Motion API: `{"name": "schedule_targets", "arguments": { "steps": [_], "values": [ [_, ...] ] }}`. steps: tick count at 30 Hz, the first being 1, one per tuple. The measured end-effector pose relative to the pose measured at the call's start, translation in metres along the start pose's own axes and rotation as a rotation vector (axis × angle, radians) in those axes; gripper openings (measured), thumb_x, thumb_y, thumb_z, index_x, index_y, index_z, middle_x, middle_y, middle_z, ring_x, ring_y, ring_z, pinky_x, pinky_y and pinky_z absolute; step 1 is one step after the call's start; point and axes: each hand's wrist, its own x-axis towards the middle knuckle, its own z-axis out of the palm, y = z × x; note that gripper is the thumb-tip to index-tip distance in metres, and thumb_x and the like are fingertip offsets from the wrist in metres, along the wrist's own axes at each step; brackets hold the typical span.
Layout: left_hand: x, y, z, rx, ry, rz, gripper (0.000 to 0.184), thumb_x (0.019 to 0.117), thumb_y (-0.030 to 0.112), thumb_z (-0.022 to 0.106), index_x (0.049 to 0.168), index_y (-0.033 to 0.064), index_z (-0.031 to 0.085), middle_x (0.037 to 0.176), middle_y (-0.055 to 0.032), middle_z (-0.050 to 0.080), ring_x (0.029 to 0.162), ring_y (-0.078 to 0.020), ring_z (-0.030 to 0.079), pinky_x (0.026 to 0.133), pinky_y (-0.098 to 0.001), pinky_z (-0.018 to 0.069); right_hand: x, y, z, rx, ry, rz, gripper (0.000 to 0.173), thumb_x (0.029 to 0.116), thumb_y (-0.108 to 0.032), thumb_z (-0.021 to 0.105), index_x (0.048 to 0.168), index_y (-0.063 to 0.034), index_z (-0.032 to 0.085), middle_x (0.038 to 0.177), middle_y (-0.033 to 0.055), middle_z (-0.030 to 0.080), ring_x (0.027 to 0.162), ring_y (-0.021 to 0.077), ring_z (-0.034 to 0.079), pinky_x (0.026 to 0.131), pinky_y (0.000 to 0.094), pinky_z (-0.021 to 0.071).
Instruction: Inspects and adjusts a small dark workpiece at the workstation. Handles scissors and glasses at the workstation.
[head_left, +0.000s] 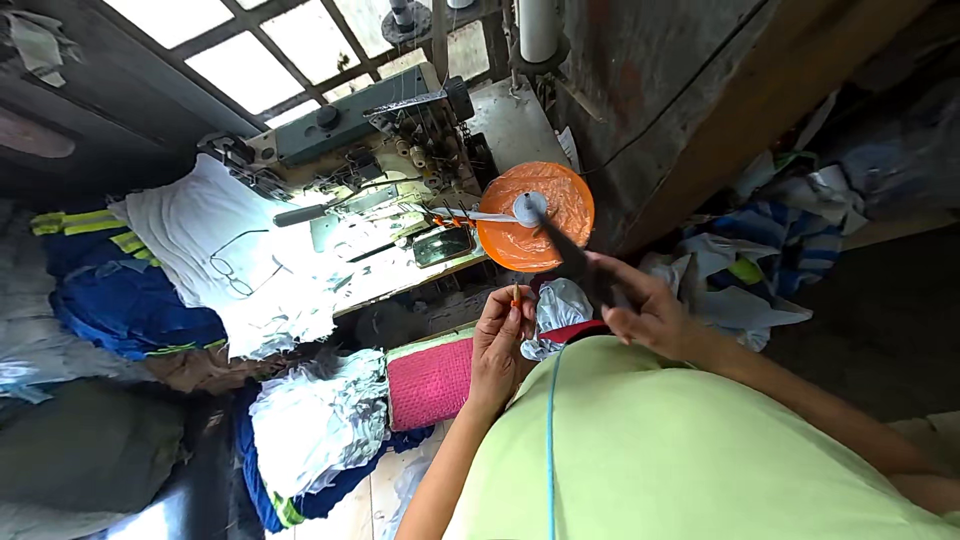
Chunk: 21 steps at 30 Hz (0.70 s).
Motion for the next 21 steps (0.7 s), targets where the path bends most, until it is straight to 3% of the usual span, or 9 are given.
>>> {"name": "schedule_targets", "arguments": {
  "steps": [3,4,6,8,11,15,17,19,21],
  "values": [
    [-0.009,0.002,0.007,0.078,0.072,0.057,0.014,0.098,0.027,0.065,0.109,0.0285,0.073,0.101,0.0152,0.075,0.091,0.0054,0.067,0.083,-0.018,0.0558,0.008,-0.01,0.008,-0.343,-0.091,-0.176,0.09,0.0933,-0.058,0.062,0.148,0.0107,0.042,0.077,0.0094,0.065,0.067,0.0058,0.056,0.066,0.0224,0.0505],
    [-0.016,0.005,0.008,0.122,0.098,0.04,0.022,0.0934,0.038,0.068,0.114,0.031,0.071,0.108,0.0185,0.074,0.1,0.0073,0.066,0.091,-0.0179,0.0542,0.012,-0.013,0.011,-0.411,-0.126,-0.208,0.094,0.0924,-0.06,0.061,0.149,0.0122,0.039,0.073,0.0094,0.062,0.064,0.0097,0.053,0.063,0.0252,0.0486],
    [-0.024,0.01,0.012,0.161,0.136,0.004,0.031,0.0883,0.048,0.07,0.112,0.0293,0.073,0.107,0.0204,0.073,0.103,0.0098,0.064,0.094,-0.016,0.0516,0.019,-0.015,0.018,-0.489,-0.157,-0.255,0.097,0.0915,-0.063,0.06,0.149,0.012,0.039,0.066,0.008,0.057,0.057,0.0141,0.049,0.056,0.0288,0.0449],
    [-0.026,0.01,0.011,0.165,0.085,0.002,0.021,0.0936,0.039,0.066,0.109,0.0287,0.075,0.107,0.0196,0.073,0.104,0.0094,0.063,0.094,-0.0164,0.0508,0.025,-0.012,0.023,-0.498,-0.157,-0.284,0.095,0.0907,-0.062,0.062,0.149,0.0101,0.041,0.065,0.0076,0.057,0.054,0.0142,0.048,0.053,0.0286,0.0436],
    [-0.028,0.01,-0.002,0.183,-0.119,0.024,0.017,0.0977,0.03,0.063,0.108,0.0335,0.076,0.107,0.0214,0.073,0.103,0.01,0.064,0.093,-0.016,0.0522,0.031,-0.013,0.026,-0.385,-0.204,-0.264,0.093,0.0903,-0.058,0.066,0.151,0.0073,0.04,0.076,0.0103,0.063,0.061,0.0103,0.049,0.057,0.0244,0.0443],
    [-0.026,0.019,-0.009,0.165,-0.353,0.052,0.025,0.102,0.027,0.06,0.125,0.0306,0.07,0.12,0.0207,0.07,0.113,0.0093,0.061,0.099,-0.0167,0.0504,0.034,-0.014,0.027,-0.295,-0.247,-0.249,0.093,0.0894,-0.057,0.068,0.151,0.0078,0.04,0.073,0.0072,0.06,0.062,0.0059,0.047,0.059,0.0198,0.0425],
    [-0.025,0.021,-0.007,0.131,-0.379,0.06,0.029,0.1014,0.034,0.061,0.13,0.0319,0.067,0.124,0.0211,0.068,0.116,0.0099,0.059,0.102,-0.0164,0.048,0.034,-0.015,0.027,-0.32,-0.248,-0.249,0.094,0.0898,-0.059,0.066,0.151,0.0076,0.04,0.068,0.0038,0.054,0.06,0.0055,0.043,0.057,0.0194,0.0391],
    [-0.025,0.022,-0.002,0.182,-0.317,0.064,0.028,0.0992,0.04,0.062,0.126,0.0351,0.068,0.121,0.0241,0.069,0.113,0.0126,0.059,0.1,-0.014,0.0487,0.035,-0.013,0.028,-0.354,-0.23,-0.265,0.094,0.0895,-0.059,0.065,0.15,0.0084,0.041,0.066,0.0031,0.052,0.058,0.0068,0.041,0.056,0.0206,0.0381],
    [-0.022,0.022,0.004,0.182,-0.239,0.057,0.024,0.0988,0.036,0.064,0.121,0.0324,0.072,0.115,0.0214,0.072,0.108,0.0113,0.063,0.097,-0.0144,0.0513,0.035,-0.013,0.029,-0.393,-0.23,-0.28,0.095,0.0902,-0.062,0.063,0.15,0.0088,0.041,0.067,0.0045,0.054,0.058,0.0092,0.045,0.056,0.0231,0.0413]
  ]
}}
